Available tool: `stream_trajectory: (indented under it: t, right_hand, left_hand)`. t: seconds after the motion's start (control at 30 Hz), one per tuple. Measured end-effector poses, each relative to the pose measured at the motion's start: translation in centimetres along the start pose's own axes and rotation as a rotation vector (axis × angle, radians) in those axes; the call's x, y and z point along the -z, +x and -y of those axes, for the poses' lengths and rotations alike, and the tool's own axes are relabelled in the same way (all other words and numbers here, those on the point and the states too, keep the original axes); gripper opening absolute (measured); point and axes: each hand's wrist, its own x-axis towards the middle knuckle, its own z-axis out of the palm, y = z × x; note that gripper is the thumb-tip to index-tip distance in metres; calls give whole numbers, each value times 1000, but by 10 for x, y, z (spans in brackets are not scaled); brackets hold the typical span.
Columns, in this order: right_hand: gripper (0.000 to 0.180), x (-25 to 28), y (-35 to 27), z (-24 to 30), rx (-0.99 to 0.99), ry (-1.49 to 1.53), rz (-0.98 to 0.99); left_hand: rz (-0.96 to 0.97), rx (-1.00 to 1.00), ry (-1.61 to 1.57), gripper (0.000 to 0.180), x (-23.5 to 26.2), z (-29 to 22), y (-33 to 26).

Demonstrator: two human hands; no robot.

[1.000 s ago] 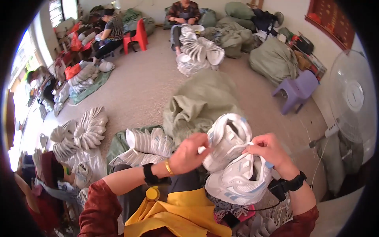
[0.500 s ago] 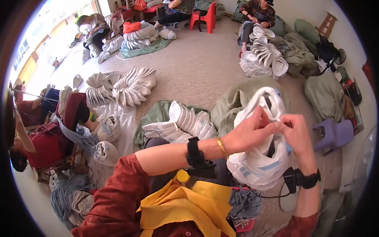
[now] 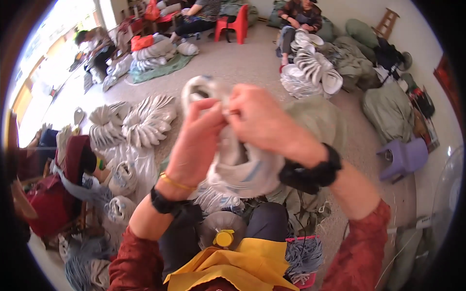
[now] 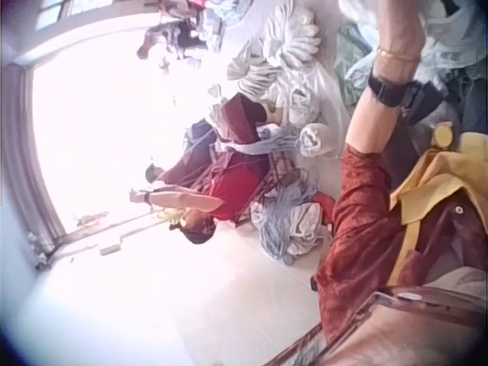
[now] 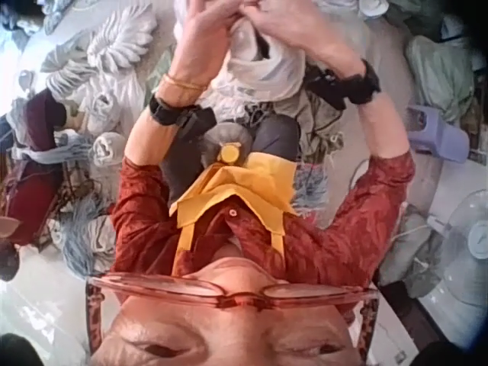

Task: Gather, stack, and tie bunches of white shoe components in a manufacturing setting.

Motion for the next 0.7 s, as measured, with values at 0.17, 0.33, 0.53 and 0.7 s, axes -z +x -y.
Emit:
stream_trajectory:
  t: [0.17, 0.33, 0.53, 0.7]
  right_hand:
    - [14, -56, 8, 8, 188, 191, -105]
    - [12, -99, -27, -69, -188, 190, 79]
    - [21, -185, -153, -202, -481, 190, 434]
    - [33, -238, -228, -222, -647, 333, 729]
  left_hand:
    - [-162, -158, 68, 16, 67, -4, 8]
    - [-444, -128, 247, 20, 184, -12, 11]
    - [-546, 42, 189, 20, 233, -53, -9]
    - [-581, 143, 232, 19, 274, -71, -24]
